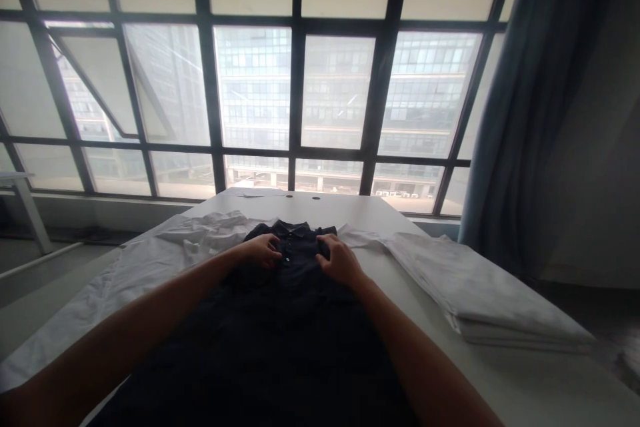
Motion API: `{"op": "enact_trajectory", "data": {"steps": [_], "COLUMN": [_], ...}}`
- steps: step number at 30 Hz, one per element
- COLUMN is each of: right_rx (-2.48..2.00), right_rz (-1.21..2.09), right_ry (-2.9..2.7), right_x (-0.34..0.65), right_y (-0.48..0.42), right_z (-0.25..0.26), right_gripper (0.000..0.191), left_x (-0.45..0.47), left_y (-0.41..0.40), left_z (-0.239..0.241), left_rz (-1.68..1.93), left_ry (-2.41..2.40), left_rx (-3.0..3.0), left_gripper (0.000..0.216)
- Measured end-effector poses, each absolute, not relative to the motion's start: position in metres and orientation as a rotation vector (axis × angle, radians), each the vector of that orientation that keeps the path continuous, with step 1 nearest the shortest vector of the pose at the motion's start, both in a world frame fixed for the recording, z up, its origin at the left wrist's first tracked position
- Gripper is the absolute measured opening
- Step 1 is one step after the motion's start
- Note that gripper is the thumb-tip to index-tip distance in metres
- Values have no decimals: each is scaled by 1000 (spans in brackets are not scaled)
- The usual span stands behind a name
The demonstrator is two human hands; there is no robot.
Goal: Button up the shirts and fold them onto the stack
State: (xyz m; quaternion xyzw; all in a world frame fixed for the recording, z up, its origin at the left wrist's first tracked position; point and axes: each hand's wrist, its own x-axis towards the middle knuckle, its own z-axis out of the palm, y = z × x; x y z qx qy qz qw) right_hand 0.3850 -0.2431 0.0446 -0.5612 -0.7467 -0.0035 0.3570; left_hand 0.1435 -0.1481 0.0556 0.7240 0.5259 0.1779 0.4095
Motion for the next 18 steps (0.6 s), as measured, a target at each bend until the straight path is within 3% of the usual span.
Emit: {"op": "enact_trajectory", "data": {"steps": [7,11,14,18], "right_rx": [-1362,-1484,-1583,-1680], "right_rz": [92,70,164,362], "right_ry": [-2442,-2462,-2478,-2489], "right_x": [344,343,348,354], "right_y": [-265,-264,-263,-262], "right_z": [42,35,25,16], "right_gripper": [48,60,70,74], "left_x": [102,77,60,49], "left_y": [-156,-160,-159,-150], "left_z": [38,20,0,-5], "left_rz": [349,324,123,12], "left_ry": [1184,1202,1338,1382], "left_rx": [2548,2841,2768,2645], "left_gripper": [37,56,72,78]}}
